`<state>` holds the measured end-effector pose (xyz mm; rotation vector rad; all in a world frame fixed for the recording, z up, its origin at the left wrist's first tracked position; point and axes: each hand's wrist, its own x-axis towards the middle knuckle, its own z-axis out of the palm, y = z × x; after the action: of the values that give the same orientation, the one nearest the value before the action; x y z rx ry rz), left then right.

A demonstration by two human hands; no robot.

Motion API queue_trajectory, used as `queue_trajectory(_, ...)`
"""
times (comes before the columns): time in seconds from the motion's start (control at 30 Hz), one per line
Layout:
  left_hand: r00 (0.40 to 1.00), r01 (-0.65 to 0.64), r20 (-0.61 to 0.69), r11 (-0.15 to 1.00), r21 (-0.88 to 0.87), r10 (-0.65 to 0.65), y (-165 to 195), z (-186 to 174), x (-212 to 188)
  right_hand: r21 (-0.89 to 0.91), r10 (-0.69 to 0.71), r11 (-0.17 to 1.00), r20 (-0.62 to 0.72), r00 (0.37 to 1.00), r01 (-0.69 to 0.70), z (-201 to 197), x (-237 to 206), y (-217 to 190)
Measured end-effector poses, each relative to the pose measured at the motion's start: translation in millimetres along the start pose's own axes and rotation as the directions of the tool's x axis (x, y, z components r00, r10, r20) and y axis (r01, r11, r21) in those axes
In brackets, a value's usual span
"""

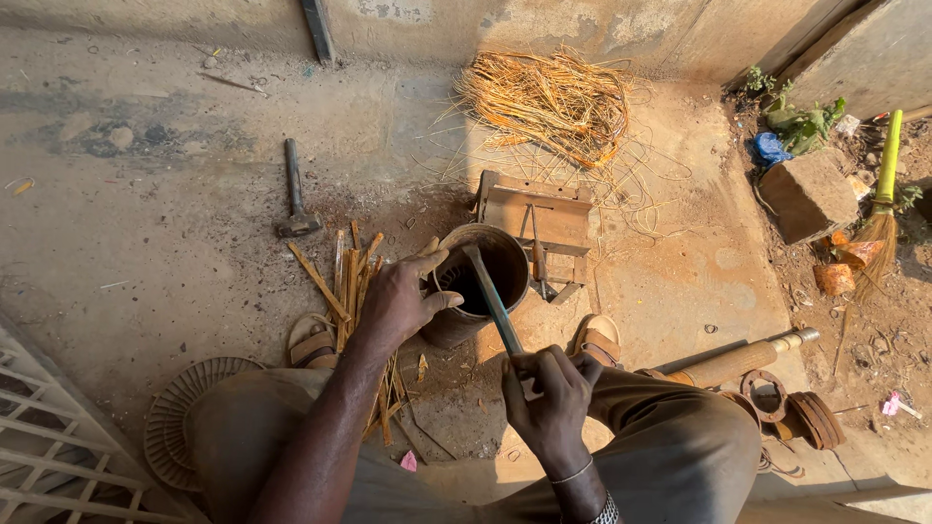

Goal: The person sits on the ground and uses a metal file to sharpen the edge of a cylindrical metal object held in the left hand. The person repeatedly files the inner edge of the object while seated.

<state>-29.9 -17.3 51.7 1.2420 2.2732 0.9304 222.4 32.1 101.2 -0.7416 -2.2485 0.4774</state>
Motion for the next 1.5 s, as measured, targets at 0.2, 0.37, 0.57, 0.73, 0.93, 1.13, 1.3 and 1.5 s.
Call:
queue_trajectory(0.2,0.999,-0.049,-0.020,0.998,-0.028,0.048,-3,0,1,0.050,-0.122,0.990,-0.154,0.980,0.131,2,-2,3)
queue_trajectory(0.37,0.999,-0.044,-0.009,0.999,-0.027,0.043,-6,3,1,0.043,-0.032,0.998,-0.078,0.996,0.035,3,-3,4)
queue_trajectory(0.57,1.000,0.007,0.001,1.000,-0.005,-0.007,-4,2,2,0.000,-0.101,0.995,-0.089,0.991,0.101,1,-2,0)
queue_trajectory(0.73,1.000,0.014,0.008,1.000,-0.008,-0.014,-3,1,-1,0.074,-0.034,0.996,-0.112,0.993,0.042,0,0,-5)
queue_trajectory(0.93,0.992,-0.110,-0.069,0.994,-0.013,0.108,-1,-2,-1,0.000,-0.088,0.996,-0.095,0.992,0.089,3,5,-4)
queue_trajectory(1.13,0.990,0.115,0.082,0.993,-0.012,-0.114,5,-4,-4,0.066,-0.011,0.998,0.025,1.000,0.010,1,11,-9)
queue_trajectory(1.3,0.999,-0.049,-0.018,0.999,0.007,0.049,4,-4,-2,-0.012,-0.054,0.998,0.046,0.998,0.054,-12,24,-7)
queue_trajectory(1.5,0.998,0.047,0.038,0.999,0.002,-0.048,2,0,-2,-0.003,-0.129,0.991,0.106,0.986,0.131,-10,27,5)
